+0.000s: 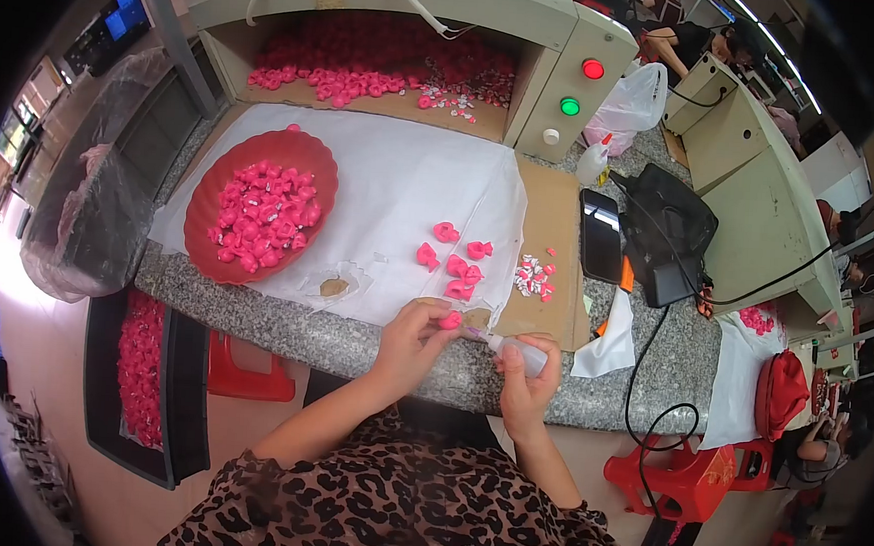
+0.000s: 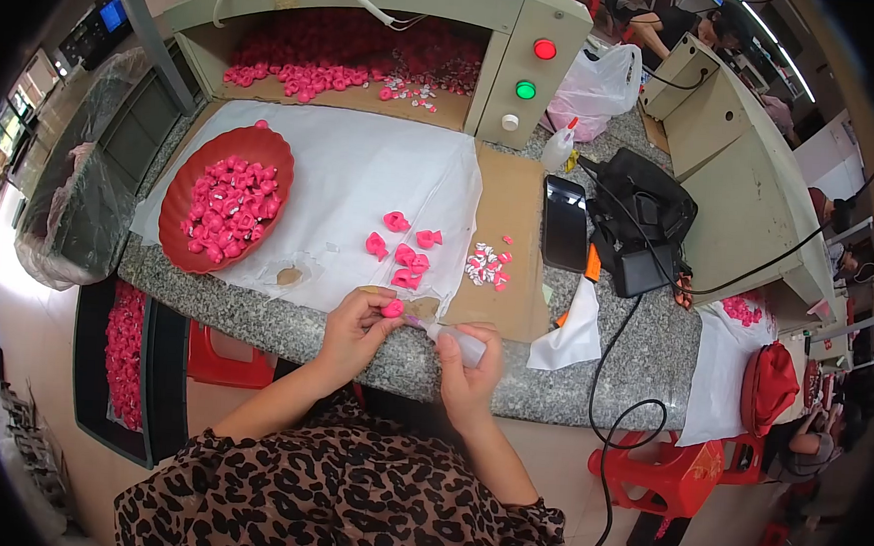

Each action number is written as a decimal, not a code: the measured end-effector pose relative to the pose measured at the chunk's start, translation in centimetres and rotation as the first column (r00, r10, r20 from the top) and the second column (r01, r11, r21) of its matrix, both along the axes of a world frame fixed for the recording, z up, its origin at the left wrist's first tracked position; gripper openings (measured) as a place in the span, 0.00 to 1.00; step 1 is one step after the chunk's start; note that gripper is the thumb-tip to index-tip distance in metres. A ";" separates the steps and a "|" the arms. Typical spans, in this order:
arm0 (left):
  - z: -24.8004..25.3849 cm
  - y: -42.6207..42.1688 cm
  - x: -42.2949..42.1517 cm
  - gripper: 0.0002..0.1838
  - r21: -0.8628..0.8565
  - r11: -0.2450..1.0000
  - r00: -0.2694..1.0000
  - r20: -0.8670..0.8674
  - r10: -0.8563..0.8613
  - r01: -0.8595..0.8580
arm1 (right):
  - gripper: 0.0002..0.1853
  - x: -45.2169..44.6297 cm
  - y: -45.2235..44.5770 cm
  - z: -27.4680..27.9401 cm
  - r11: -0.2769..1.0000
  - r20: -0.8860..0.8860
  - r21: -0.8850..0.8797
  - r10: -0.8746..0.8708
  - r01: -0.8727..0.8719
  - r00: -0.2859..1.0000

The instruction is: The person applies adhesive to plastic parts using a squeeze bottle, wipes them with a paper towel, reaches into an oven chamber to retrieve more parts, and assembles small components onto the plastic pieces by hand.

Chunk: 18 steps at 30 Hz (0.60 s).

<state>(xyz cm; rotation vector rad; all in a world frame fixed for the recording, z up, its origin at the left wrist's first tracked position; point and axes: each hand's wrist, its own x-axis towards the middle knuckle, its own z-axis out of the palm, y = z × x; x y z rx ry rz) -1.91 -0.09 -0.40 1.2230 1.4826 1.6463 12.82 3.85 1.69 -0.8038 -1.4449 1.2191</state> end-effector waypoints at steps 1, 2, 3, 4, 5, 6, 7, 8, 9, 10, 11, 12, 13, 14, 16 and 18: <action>0.1 0.0 0.0 0.10 0.000 1.000 1.000 0.000 0.000 0.000 | 0.08 0.0 0.0 0.1 1.000 -0.032 -0.031 -0.001 0.000 0.999; 0.1 -0.1 0.0 0.10 -0.007 1.000 1.000 -0.010 0.000 0.000 | 0.08 -0.1 0.1 0.2 1.000 -0.032 -0.031 -0.001 0.000 0.999; 0.2 -0.1 0.0 0.10 -0.014 1.000 1.000 -0.019 0.000 0.000 | 0.08 -0.1 0.1 0.3 0.998 -0.044 -0.059 0.000 -0.003 0.999; 0.2 -0.1 0.0 0.10 -0.014 1.000 1.000 -0.019 0.000 0.000 | 0.08 -0.1 0.1 0.3 0.996 -0.056 -0.086 0.001 -0.006 0.998; 0.1 -0.1 0.0 0.10 -0.010 1.000 1.000 -0.017 -0.003 0.003 | 0.08 0.0 0.2 0.3 0.996 -0.057 -0.086 0.001 -0.006 0.998; 0.0 -0.1 0.0 0.11 -0.007 1.000 1.000 -0.016 -0.006 0.005 | 0.08 0.0 0.2 0.3 0.996 -0.052 -0.090 -0.008 0.003 0.999; -0.1 -0.1 -0.1 0.11 -0.007 1.000 1.000 -0.017 -0.006 0.006 | 0.08 0.0 0.3 0.3 0.995 -0.048 -0.095 -0.016 0.012 0.999; -0.2 -0.1 -0.1 0.11 -0.009 1.000 1.000 -0.028 -0.005 0.005 | 0.08 0.0 0.3 0.3 0.995 -0.048 -0.096 -0.017 0.012 0.999; -0.3 -0.1 -0.1 0.12 -0.010 1.000 0.999 -0.040 -0.005 0.005 | 0.08 -0.1 0.3 0.3 0.994 -0.055 -0.105 -0.015 0.009 0.998; -0.2 -0.1 -0.1 0.12 -0.010 1.000 0.999 -0.040 -0.006 0.005 | 0.08 -0.1 0.3 0.4 0.993 -0.062 -0.114 -0.013 0.005 0.998; -0.2 -0.1 -0.1 0.12 -0.004 1.000 0.999 -0.050 -0.013 0.013 | 0.08 -0.1 0.3 0.3 0.993 -0.062 -0.114 -0.013 0.005 0.998; -0.1 -0.1 -0.1 0.13 0.001 1.000 0.998 -0.060 -0.020 0.021 | 0.08 -0.1 0.4 0.3 0.991 -0.084 -0.131 -0.017 0.006 0.996; 0.1 -0.1 -0.3 0.13 0.002 1.000 0.998 -0.060 -0.020 0.020 | 0.08 -0.1 0.4 0.2 0.989 -0.106 -0.149 -0.022 0.006 0.994; 0.5 -0.2 -0.5 0.13 -0.047 0.997 0.995 -0.068 -0.070 0.067 | 0.08 -0.1 0.6 0.2 0.989 -0.107 -0.148 -0.021 0.005 0.994; 1.2 -0.2 -1.1 0.13 -0.096 0.989 0.990 -0.072 -0.121 0.114 | 0.09 0.3 1.0 0.1 0.961 -0.216 -0.272 -0.012 -0.049 0.976; 1.8 -0.1 -2.0 0.15 -0.135 0.957 0.958 -0.097 -0.270 0.256 | 0.09 0.4 1.3 0.7 0.960 -0.206 -0.277 -0.015 -0.044 0.978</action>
